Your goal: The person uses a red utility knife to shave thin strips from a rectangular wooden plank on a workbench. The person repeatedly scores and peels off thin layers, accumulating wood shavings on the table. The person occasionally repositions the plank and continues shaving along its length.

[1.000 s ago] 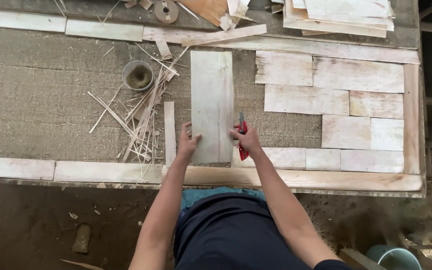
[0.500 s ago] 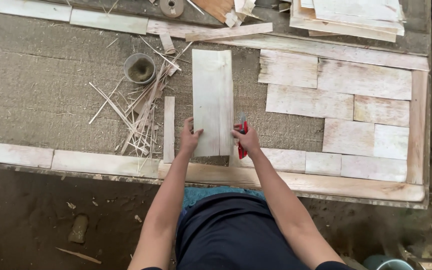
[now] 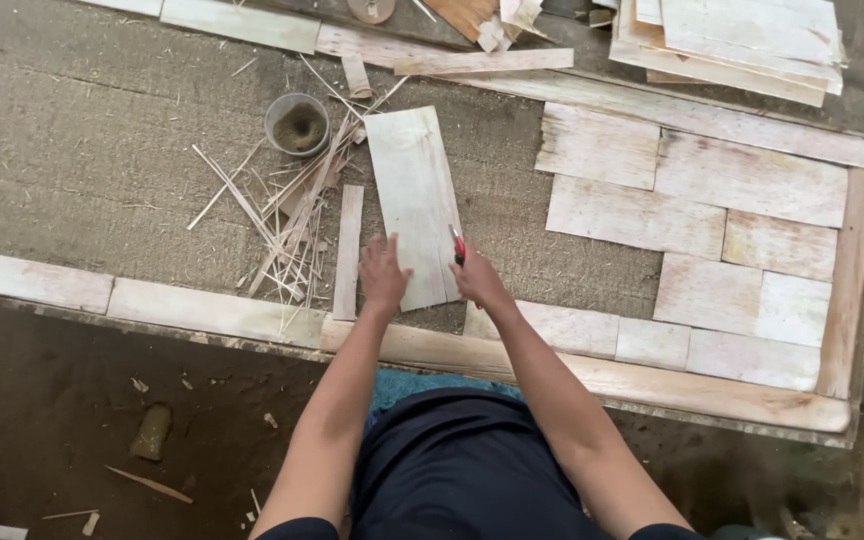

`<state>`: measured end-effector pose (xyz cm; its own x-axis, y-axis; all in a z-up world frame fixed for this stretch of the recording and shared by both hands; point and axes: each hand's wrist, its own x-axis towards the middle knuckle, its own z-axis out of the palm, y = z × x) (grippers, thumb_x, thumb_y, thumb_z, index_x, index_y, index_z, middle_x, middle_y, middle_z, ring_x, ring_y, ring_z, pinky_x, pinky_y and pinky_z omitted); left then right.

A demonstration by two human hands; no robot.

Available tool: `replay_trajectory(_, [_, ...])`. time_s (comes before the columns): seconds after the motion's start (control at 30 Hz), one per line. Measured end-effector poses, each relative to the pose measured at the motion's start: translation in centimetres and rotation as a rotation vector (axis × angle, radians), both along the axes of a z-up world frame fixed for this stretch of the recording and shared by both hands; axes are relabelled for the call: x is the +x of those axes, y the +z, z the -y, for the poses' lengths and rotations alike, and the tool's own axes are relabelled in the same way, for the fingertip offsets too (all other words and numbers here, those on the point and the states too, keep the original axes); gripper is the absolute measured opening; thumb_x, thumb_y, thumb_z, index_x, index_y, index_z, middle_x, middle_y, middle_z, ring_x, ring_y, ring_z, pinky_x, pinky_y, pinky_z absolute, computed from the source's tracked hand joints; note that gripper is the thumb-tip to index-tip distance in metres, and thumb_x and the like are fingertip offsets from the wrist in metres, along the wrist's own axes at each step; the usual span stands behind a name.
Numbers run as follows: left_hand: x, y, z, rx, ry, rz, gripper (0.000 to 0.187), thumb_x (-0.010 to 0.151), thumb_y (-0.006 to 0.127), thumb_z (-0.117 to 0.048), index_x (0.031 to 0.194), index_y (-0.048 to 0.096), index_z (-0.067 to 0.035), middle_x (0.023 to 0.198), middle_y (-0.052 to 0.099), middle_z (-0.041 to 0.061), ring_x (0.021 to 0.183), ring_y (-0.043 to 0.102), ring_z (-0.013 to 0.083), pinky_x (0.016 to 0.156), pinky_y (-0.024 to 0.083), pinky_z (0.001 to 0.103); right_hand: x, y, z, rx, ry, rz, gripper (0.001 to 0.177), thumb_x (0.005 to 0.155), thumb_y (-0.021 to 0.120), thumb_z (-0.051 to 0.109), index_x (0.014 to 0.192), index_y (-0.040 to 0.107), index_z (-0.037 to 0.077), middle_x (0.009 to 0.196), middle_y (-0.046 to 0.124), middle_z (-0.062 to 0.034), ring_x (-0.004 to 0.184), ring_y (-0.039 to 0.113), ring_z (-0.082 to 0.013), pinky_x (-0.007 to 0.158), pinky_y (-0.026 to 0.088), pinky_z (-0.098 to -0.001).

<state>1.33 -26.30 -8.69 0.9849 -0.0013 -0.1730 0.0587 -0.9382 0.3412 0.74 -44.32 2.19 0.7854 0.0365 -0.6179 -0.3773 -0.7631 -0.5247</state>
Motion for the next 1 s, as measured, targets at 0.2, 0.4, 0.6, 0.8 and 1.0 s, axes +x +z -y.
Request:
replay_trajectory(0.2, [1.3, 1.2, 1.4, 0.079, -0.19, -0.183, 0.088, 0.083, 0.081, -0.048, 0.159, 0.038, -0.035, 0.173, 0.015, 0.001, 0.157, 0.015, 0.0352, 0.12, 0.025, 0.063, 3.2, -8.0, -0.9, -0.152, 0.072, -0.039, 0.044, 0.104, 0.041, 0.042, 0.129, 0.044, 0.006, 0.118, 0.066, -0.0299, 0.116, 0.066, -0.0459, 0.097, 0.054, -0.0547])
replay_trajectory(0.4, [1.3, -0.3, 1.8, 0.07, -0.17, -0.211, 0.091, 0.079, 0.083, -0.048, 0.157, 0.039, -0.036, 0.174, 0.013, -0.001, 0.159, 0.011, 0.0346, 0.118, 0.025, 0.07, 3.2, -0.8, -2.9, -0.16, 0.096, -0.018, 0.043, 0.105, 0.039, 0.036, 0.13, 0.041, 0.001, 0.11, 0.067, -0.0326, 0.11, 0.068, -0.0489, 0.092, 0.055, -0.0556])
replay_trajectory(0.6, [2.1, -0.2, 2.1, 0.083, -0.16, -0.279, 0.091, 0.081, 0.082, -0.046, 0.159, 0.035, -0.037, 0.174, 0.009, -0.002, 0.16, 0.005, 0.0335, 0.119, 0.021, 0.071, 4.1, -4.1, -2.4, -0.13, 0.07, -0.074, 0.042, 0.104, 0.038, 0.038, 0.127, 0.045, 0.003, 0.085, 0.071, -0.0199, 0.064, 0.074, -0.0347, 0.076, 0.061, -0.0488])
replay_trajectory(0.8, [2.2, -1.8, 2.2, 0.07, -0.146, -0.295, 0.095, 0.081, 0.083, -0.046, 0.16, 0.033, -0.038, 0.175, 0.005, -0.003, 0.16, 0.001, 0.0341, 0.119, 0.021, 0.072, 3.6, -3.0, -4.0, -0.203, 0.093, -0.091, 0.042, 0.105, 0.036, 0.038, 0.128, 0.04, 0.003, 0.114, 0.066, -0.0311, 0.112, 0.067, -0.0495, 0.093, 0.056, -0.0557])
replay_trajectory(1.0, [2.0, -0.6, 2.3, 0.059, -0.143, -0.293, 0.092, 0.083, 0.083, -0.042, 0.16, 0.033, -0.036, 0.175, 0.004, -0.003, 0.159, 0.003, 0.0352, 0.119, 0.022, 0.072, 1.8, -6.2, -4.1, -0.195, 0.074, -0.109, 0.037, 0.106, 0.036, 0.033, 0.127, 0.037, 0.002, 0.119, 0.063, -0.033, 0.117, 0.064, -0.0523, 0.097, 0.053, -0.0574])
